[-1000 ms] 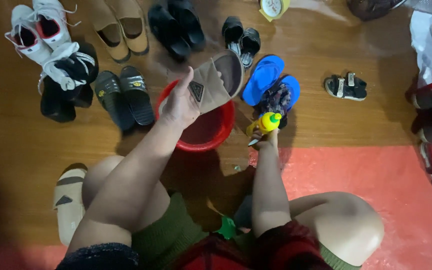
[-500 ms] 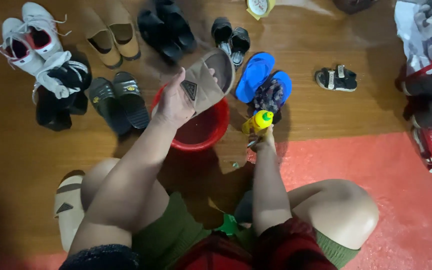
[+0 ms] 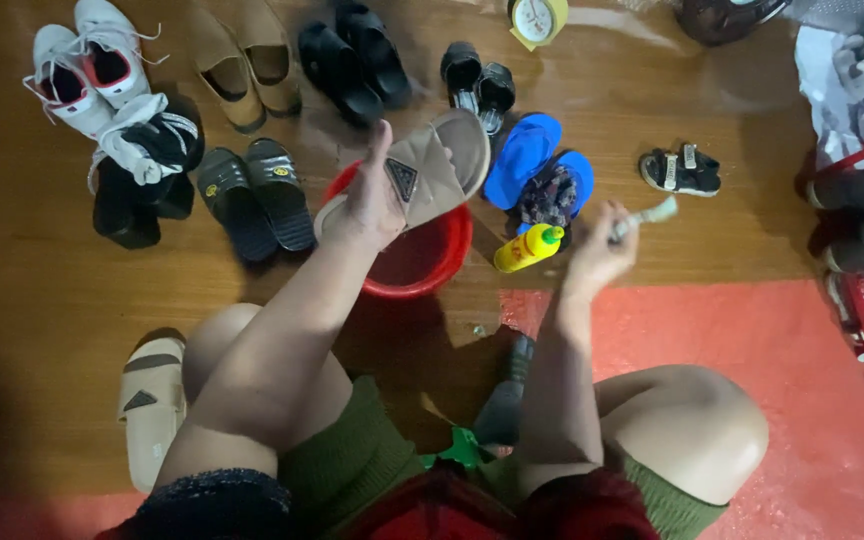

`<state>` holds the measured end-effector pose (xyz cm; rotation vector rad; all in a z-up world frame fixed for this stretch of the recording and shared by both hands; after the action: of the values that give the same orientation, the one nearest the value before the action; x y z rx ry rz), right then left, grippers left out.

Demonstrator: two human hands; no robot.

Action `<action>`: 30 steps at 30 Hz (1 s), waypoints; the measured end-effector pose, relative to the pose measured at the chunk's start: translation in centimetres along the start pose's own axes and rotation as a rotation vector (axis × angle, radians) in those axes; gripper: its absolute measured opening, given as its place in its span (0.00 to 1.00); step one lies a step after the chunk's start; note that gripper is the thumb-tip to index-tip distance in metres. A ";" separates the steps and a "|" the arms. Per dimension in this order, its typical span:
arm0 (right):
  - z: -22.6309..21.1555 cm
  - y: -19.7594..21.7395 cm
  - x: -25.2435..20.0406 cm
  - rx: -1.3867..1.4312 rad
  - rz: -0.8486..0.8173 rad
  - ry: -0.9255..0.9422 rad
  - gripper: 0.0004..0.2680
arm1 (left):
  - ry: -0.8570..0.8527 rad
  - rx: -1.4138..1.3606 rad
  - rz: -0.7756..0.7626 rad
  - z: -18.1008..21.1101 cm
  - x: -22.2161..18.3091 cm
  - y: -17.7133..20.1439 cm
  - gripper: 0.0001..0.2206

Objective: Scrubbing a sandal with soap and a brush over a red bucket.

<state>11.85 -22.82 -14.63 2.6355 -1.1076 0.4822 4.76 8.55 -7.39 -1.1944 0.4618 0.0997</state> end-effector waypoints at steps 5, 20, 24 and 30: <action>-13.7 -4.2 -7.0 0.079 -0.932 0.052 0.09 | -0.009 0.149 0.305 -1.5 -4.1 -6.7 0.45; -9.4 -9.7 0.0 -0.031 -0.825 0.241 0.02 | -0.814 1.155 1.259 1.9 8.5 18.9 0.20; -9.8 -9.7 -0.8 -0.095 -0.796 0.195 0.04 | -0.340 2.227 0.954 -6.9 11.4 25.6 0.29; -10.6 -9.4 -2.4 0.150 -0.760 -0.029 0.03 | -0.203 2.424 0.730 -13.6 16.7 34.2 0.11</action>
<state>14.88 -11.25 -6.69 2.9152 -0.0195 0.3630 5.11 6.23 -47.79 1.3725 0.4327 0.1749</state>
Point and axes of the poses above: each hand's wrist, its own x-axis towards the middle knuckle, its own y-axis out of the back of the hand, z = x × y, the point moved 2 cm from there along x, towards the middle knuckle, and after that the axes turned 14 degrees about y, right-handed, at the moved point
